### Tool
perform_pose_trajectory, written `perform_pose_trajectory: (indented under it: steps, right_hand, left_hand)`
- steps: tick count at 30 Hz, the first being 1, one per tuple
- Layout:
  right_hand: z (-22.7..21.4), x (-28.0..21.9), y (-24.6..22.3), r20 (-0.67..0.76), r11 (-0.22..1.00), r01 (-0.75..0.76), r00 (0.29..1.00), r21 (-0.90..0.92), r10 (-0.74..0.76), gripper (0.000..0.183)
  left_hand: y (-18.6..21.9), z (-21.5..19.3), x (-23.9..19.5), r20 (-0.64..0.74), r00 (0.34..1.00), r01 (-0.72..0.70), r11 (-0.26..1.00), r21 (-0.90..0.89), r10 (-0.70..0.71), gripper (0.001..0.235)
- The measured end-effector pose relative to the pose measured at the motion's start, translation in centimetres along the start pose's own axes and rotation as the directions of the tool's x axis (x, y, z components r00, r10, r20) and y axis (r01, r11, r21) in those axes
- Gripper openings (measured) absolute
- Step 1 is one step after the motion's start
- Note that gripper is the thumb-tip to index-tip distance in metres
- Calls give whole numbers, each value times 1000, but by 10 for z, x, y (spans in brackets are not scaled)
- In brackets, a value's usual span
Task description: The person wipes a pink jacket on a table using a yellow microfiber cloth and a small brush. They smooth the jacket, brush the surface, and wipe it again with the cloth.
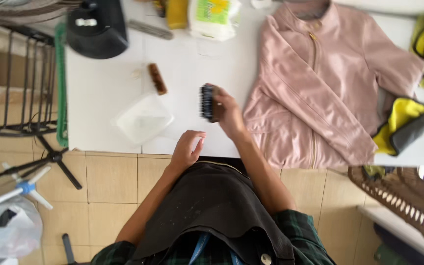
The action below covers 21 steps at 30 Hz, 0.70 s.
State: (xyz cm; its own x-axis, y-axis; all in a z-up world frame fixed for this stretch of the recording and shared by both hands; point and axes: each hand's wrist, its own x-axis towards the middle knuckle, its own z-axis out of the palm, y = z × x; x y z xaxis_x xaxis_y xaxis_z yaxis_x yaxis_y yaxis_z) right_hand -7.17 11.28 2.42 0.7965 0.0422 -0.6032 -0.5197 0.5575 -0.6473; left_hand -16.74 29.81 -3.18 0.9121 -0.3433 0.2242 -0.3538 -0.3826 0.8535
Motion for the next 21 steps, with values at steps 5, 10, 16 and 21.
perform_pose_trajectory:
  steps: [5, 10, 16, 21]
  right_hand:
    - [-105, -16, -35, -459, 948, 317, 837, -38, -298, 55]
    - [-152, 29, -96, -466, 762, 346, 630, -548, -621, 57]
    - [-137, 62, -142, -408, 538, 108, 533, -836, -741, 40]
    - [-312, -98, -122, -128, 63, -381, 150, -923, -980, 35]
  left_hand:
    - [6, 34, 78, 76, 995, -67, 996, -58, 72, 36]
    - [13, 64, 226, 270, 949, -162, 986, -34, 165, 119]
    - [28, 94, 339, 654, 756, -197, 943, 267, -27, 182]
    - [-8, 108, 345, 639, 769, -259, 904, 340, -21, 182]
